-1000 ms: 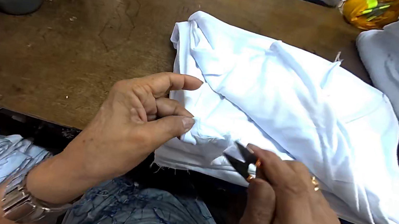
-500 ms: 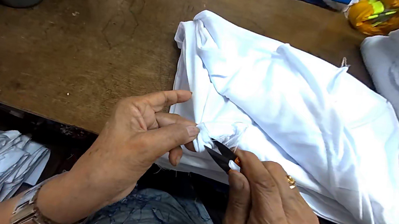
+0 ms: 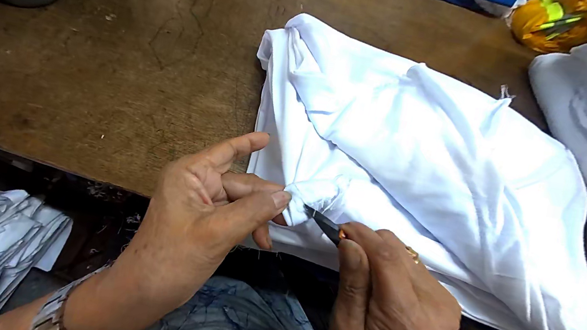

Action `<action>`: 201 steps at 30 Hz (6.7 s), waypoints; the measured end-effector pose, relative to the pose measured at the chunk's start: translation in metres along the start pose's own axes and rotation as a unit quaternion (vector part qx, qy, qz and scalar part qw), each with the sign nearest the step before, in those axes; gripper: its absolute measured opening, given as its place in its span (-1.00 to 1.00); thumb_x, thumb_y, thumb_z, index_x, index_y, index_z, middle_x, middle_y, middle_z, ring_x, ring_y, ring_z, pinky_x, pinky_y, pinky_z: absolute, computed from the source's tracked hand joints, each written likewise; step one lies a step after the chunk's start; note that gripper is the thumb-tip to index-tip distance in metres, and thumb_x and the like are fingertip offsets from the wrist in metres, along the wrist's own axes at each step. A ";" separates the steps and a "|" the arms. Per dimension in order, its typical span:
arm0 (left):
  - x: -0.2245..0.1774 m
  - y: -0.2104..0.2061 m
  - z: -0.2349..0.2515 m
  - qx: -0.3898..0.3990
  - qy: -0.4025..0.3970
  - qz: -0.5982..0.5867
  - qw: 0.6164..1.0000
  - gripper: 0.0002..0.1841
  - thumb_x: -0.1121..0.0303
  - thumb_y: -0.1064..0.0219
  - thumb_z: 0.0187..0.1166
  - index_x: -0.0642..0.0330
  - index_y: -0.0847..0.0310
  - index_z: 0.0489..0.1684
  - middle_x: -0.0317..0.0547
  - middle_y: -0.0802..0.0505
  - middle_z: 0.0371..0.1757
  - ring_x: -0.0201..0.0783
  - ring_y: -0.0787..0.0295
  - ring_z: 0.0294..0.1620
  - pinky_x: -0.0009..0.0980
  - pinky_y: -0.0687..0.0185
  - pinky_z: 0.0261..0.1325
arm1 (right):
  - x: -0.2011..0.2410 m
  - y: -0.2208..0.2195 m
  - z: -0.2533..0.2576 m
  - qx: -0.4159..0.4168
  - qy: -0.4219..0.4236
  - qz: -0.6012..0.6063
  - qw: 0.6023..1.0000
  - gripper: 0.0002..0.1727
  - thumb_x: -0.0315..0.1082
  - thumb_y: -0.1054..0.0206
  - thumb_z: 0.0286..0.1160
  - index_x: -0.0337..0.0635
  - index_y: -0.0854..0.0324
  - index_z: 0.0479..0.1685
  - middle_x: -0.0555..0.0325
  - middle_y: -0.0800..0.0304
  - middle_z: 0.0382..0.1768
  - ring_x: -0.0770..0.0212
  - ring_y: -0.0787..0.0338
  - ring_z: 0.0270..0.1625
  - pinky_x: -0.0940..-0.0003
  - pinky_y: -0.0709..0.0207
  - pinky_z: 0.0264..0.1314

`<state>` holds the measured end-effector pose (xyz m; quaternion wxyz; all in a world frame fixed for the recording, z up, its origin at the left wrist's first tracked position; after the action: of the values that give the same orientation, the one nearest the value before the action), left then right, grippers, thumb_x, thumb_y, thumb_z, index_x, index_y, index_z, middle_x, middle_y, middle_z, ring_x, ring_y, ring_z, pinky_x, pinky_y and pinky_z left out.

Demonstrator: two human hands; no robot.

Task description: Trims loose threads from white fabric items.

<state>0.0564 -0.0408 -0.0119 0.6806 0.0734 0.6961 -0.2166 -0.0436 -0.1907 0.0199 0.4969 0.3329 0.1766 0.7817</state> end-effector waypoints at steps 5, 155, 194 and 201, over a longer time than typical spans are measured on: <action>0.001 0.001 -0.001 -0.001 0.005 -0.012 1.000 -0.39 0.64 -0.31 0.56 0.32 -0.34 0.68 0.03 -0.92 -0.29 -0.33 -0.83 -0.52 -0.57 -0.75 -0.45 | 0.002 0.006 -0.004 -0.008 0.008 -0.040 0.999 -0.59 -0.16 -0.03 0.84 -0.29 -0.72 -0.07 0.16 -0.59 -0.48 0.34 -0.55 -0.42 0.46 -0.36 -0.36; -0.013 -0.015 -0.019 0.180 -0.341 0.476 0.790 -0.82 0.41 -0.32 0.54 0.23 -0.88 -0.21 -0.15 -0.80 -0.16 -0.37 -0.73 -0.07 -0.53 -0.65 -0.05 | -0.026 -0.013 -0.004 0.194 0.010 0.024 0.981 -0.88 -0.34 -0.20 0.38 -0.10 -0.65 -0.29 0.34 -0.52 -0.59 0.34 -0.53 -0.60 0.37 -0.30 -0.64; 0.041 0.008 -0.020 -0.035 0.054 -0.256 0.964 -0.77 0.52 -0.39 0.55 0.32 -0.83 0.10 0.10 -0.91 -0.02 -0.32 -0.91 -0.18 -0.50 -0.83 -0.24 | -0.008 -0.008 -0.002 0.047 -0.023 0.082 0.995 -0.58 -0.22 -0.03 0.80 -0.31 -0.75 0.14 0.14 -0.66 -0.27 0.30 -0.60 -0.27 0.44 -0.40 -0.34; 0.047 0.002 -0.020 -0.039 0.076 -0.286 0.954 -0.77 0.53 -0.37 0.56 0.30 -0.83 0.10 0.11 -0.91 -0.06 -0.35 -0.90 -0.26 -0.55 -0.79 -0.33 | -0.003 -0.009 -0.005 0.021 0.009 0.042 0.999 -0.61 -0.20 -0.09 0.79 -0.31 -0.77 0.03 0.11 -0.65 -0.36 0.25 -0.60 -0.31 0.42 -0.38 -0.35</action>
<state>0.0355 -0.0402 -0.0585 0.5377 -0.1394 0.7453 -0.3689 -0.0407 -0.1890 0.0096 0.4553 0.3436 0.1835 0.8006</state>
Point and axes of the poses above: each hand's wrist, its own z-axis towards the middle knuckle, its own y-axis out of the back of the hand, x = y × z, the point moved 10 cm from there along z, towards the middle knuckle
